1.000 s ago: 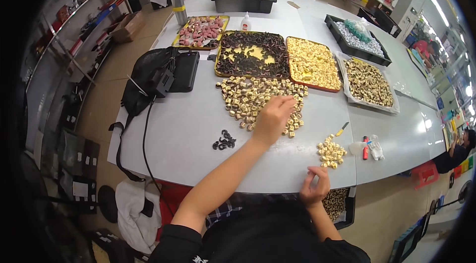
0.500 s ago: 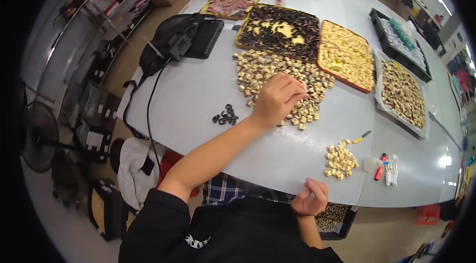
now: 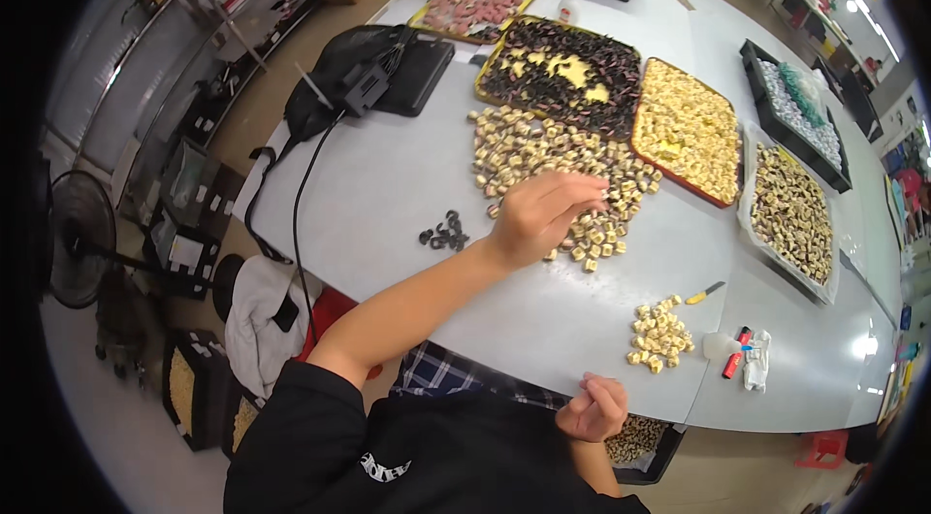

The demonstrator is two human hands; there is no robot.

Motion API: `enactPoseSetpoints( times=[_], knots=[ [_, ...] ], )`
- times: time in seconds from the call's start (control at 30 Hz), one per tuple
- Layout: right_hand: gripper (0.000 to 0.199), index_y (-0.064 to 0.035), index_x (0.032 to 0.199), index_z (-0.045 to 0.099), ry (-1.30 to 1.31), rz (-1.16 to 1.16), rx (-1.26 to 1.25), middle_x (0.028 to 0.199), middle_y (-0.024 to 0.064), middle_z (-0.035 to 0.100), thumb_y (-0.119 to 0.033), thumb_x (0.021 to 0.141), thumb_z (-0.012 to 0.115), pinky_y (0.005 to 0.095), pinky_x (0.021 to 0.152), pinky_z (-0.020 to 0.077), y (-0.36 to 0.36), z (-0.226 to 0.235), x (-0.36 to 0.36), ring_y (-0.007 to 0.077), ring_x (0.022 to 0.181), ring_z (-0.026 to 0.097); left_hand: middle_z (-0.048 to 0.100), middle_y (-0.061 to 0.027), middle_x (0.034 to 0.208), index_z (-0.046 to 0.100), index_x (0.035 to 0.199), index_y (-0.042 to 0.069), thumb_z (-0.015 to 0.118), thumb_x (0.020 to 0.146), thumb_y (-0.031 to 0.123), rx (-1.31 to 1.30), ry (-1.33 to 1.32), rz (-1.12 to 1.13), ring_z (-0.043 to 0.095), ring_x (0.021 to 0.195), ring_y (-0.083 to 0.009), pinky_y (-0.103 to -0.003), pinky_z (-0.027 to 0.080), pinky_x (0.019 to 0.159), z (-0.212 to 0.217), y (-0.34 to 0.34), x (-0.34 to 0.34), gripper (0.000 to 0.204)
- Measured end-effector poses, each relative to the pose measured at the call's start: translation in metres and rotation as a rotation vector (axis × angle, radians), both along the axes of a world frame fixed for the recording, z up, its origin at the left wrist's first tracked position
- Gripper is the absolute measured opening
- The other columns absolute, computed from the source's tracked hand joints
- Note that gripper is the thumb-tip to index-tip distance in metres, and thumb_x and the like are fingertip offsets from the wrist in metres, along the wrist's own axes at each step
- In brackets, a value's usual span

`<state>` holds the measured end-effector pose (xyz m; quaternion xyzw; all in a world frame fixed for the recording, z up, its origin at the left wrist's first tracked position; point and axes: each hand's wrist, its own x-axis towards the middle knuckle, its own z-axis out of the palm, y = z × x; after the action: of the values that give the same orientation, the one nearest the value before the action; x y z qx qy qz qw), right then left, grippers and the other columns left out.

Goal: Applying glue to small black plastic components and attaching them to cream-colored plastic blocks on a workbench.

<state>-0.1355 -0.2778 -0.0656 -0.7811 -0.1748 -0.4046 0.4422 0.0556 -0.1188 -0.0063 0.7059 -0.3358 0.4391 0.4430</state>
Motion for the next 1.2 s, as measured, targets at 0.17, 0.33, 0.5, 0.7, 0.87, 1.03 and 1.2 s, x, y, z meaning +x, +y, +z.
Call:
enactPoseSetpoints(
  times=[0.17, 0.33, 0.5, 0.7, 0.87, 1.03, 1.2],
  knots=[
    [0.020, 0.0011, 0.090, 0.048, -0.049, 0.003, -0.016, 0.070, 0.0120, 0.055, 0.006, 0.072, 0.044, 0.0267, 0.045, 0.0431, -0.003, -0.002, 0.001, 0.0185, 0.050, 0.052, 0.067, -0.0092, 0.087, 0.061, 0.084, 0.001, 0.064, 0.074, 0.000, 0.012, -0.019, 0.042, 0.065, 0.069, -0.0196, -0.025, 0.051, 0.057, 0.025, 0.004, -0.009, 0.010],
    [0.018, 0.0007, 0.092, 0.047, -0.091, 0.057, -0.046, 0.070, 0.0108, 0.056, 0.003, 0.074, 0.047, 0.0260, 0.041, 0.0412, -0.012, -0.001, 0.001, 0.0170, 0.046, 0.050, 0.066, -0.0144, 0.086, 0.060, 0.087, -0.003, 0.056, 0.083, 0.001, -0.033, 0.002, 0.068, 0.063, 0.063, -0.0185, -0.024, 0.049, 0.054, 0.076, 0.016, -0.045, 0.006],
    [0.013, -0.0010, 0.094, 0.045, -0.062, 0.143, -0.054, 0.075, 0.0112, 0.055, -0.005, 0.082, 0.048, 0.0242, 0.045, 0.0401, -0.014, -0.001, -0.004, 0.0146, 0.050, 0.048, 0.059, -0.0062, 0.060, 0.057, 0.077, 0.003, 0.044, 0.091, 0.022, -0.637, -0.266, 0.181, 0.053, 0.046, -0.0166, -0.024, 0.039, 0.040, 0.022, 0.017, -0.121, 0.027],
    [0.015, -0.0019, 0.094, 0.044, -0.079, 0.236, -0.070, 0.074, 0.0101, 0.054, -0.013, 0.087, 0.051, 0.0226, 0.045, 0.0381, -0.018, -0.005, -0.003, 0.0132, 0.047, 0.045, 0.047, -0.0057, 0.049, 0.046, 0.066, 0.003, 0.036, 0.093, 0.026, -0.195, -0.077, 0.318, 0.044, 0.042, -0.0165, -0.026, 0.032, 0.039, -0.061, 0.053, -0.172, 0.037],
    [0.026, -0.0024, 0.093, 0.044, -0.108, 0.174, -0.028, 0.072, 0.0096, 0.054, -0.026, 0.088, 0.053, 0.0219, 0.043, 0.0364, -0.015, -0.009, -0.002, 0.0126, 0.044, 0.043, 0.050, -0.0067, 0.051, 0.052, 0.066, 0.002, 0.038, 0.090, 0.020, -0.058, 0.032, 0.408, 0.046, 0.039, -0.0185, -0.027, 0.036, 0.039, -0.076, 0.088, -0.194, 0.033],
    [0.033, -0.0032, 0.091, 0.044, -0.133, 0.119, 0.007, 0.072, 0.0101, 0.054, -0.034, 0.088, 0.052, 0.0213, 0.042, 0.0352, -0.012, -0.012, -0.001, 0.0119, 0.044, 0.043, 0.049, -0.0089, 0.050, 0.051, 0.064, 0.001, 0.039, 0.087, 0.017, 0.034, 0.171, 0.551, 0.047, 0.040, -0.0216, -0.030, 0.036, 0.039, -0.119, 0.112, -0.209, 0.031],
    [0.033, -0.0034, 0.089, 0.044, -0.136, 0.126, 0.004, 0.072, 0.0100, 0.053, -0.035, 0.088, 0.052, 0.0209, 0.041, 0.0340, -0.012, -0.011, -0.003, 0.0114, 0.043, 0.042, 0.048, -0.0133, 0.053, 0.049, 0.063, -0.002, 0.042, 0.082, 0.008, 0.060, 0.313, 0.696, 0.048, 0.045, -0.0276, -0.034, 0.035, 0.042, -0.172, 0.146, -0.222, 0.022]
  ],
)
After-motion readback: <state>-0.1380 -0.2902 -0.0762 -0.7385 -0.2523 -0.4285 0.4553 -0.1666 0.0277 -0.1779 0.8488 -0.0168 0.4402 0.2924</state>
